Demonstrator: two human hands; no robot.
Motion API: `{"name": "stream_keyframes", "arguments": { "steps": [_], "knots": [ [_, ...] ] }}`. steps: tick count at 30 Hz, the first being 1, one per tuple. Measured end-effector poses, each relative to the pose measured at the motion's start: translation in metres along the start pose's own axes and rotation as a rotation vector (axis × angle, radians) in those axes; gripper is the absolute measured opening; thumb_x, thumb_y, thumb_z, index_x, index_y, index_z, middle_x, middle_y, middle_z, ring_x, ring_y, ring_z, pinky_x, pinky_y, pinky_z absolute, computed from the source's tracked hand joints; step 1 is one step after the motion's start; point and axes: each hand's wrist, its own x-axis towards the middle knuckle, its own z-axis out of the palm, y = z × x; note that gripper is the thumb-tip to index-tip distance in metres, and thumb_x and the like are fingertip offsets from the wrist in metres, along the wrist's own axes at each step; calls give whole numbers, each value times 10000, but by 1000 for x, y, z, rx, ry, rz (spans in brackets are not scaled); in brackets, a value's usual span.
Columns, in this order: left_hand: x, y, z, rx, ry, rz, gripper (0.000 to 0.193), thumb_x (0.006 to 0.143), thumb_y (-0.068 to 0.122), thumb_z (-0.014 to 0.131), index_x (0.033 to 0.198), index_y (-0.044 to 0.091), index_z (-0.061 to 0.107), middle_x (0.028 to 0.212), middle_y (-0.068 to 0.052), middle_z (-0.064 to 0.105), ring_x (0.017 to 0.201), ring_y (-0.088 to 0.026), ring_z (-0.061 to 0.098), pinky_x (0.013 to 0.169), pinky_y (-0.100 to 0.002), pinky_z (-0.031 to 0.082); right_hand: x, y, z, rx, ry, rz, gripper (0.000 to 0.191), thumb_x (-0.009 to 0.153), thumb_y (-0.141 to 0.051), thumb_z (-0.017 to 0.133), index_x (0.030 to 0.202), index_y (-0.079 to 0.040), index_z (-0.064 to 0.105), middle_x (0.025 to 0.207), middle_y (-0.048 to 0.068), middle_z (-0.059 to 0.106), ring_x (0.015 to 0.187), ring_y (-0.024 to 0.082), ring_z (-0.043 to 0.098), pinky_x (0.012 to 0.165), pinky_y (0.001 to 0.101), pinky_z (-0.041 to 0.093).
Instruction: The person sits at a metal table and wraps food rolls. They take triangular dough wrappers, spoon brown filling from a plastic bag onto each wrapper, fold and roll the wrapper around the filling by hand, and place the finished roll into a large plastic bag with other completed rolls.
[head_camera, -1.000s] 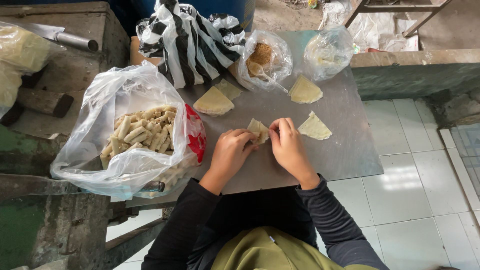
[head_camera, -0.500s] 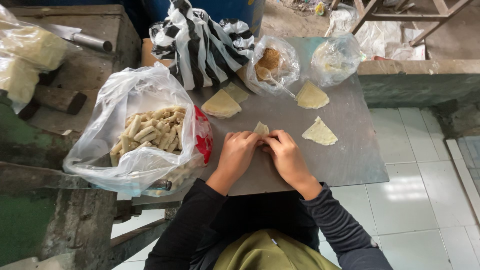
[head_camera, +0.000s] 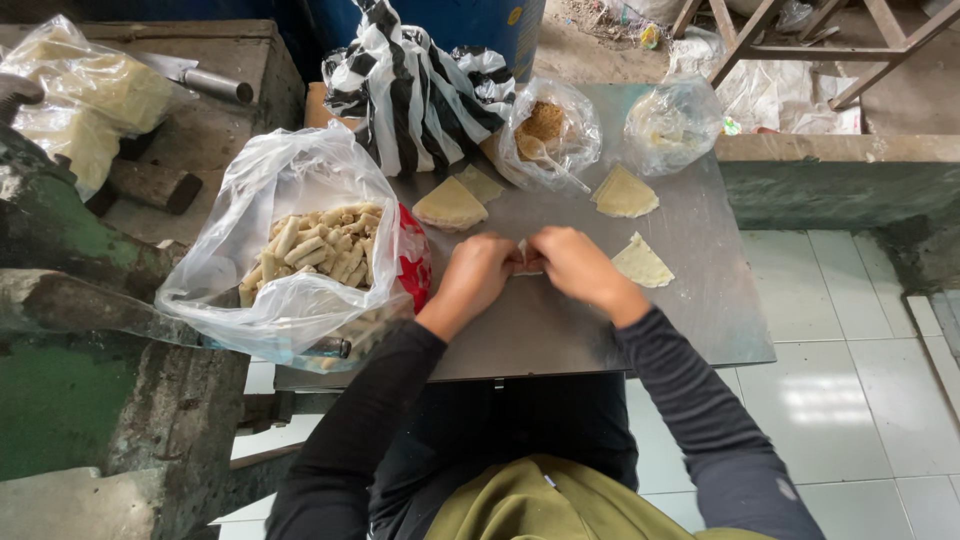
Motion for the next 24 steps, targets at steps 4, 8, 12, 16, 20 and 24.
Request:
{"name": "stream_keyframes", "arguments": {
  "steps": [4, 8, 12, 16, 20, 24],
  "knots": [
    [-19, 2, 8, 272, 30, 195, 190, 771, 214, 783, 859, 81, 680, 938, -81, 641, 935, -294, 648, 820, -429, 452, -28, -2, 10, -18, 153, -121, 137, 779, -62, 729, 876, -1, 653, 901, 152, 645, 888, 366, 641, 778, 455, 528],
    [-21, 10, 14, 405, 122, 158, 76, 865, 143, 737, 931, 127, 704, 989, -47, 628, 1028, -247, 626, 893, -403, 431, -27, 4, 25, -101, 286, -74, 63, 880, -73, 722, 915, -37, 683, 958, 117, 648, 914, 336, 639, 811, 442, 528],
    [-9, 15, 10, 195, 55, -289, 151, 778, 287, 815, 816, 144, 785, 884, -70, 626, 956, -290, 602, 823, -467, 383, -14, 15, 30, 53, 317, 218, 144, 817, -170, 812, 879, -77, 720, 980, 128, 595, 928, 338, 616, 794, 442, 506],
    [-7, 15, 5, 102, 166, -185, 112, 753, 234, 826, 810, 149, 779, 903, -59, 609, 969, -289, 593, 792, -458, 386, -16, 19, 27, -17, 268, 206, 131, 834, -203, 803, 888, -109, 731, 1047, 102, 568, 1037, 311, 565, 912, 431, 460],
    [-17, 16, 4, 202, 135, 2, 73, 790, 180, 777, 861, 168, 762, 916, -34, 599, 954, -260, 593, 809, -466, 388, -27, 18, 21, -81, 225, 64, 132, 828, -213, 789, 910, -129, 728, 1126, 87, 548, 1070, 289, 524, 945, 445, 389],
    [-15, 26, 12, 241, 269, -46, 45, 858, 171, 755, 882, 136, 740, 987, -58, 594, 998, -297, 565, 841, -479, 372, -26, 10, 31, -143, 325, 189, 90, 887, -225, 785, 927, -167, 729, 1126, 63, 526, 1088, 294, 516, 955, 453, 382]
  ]
}}
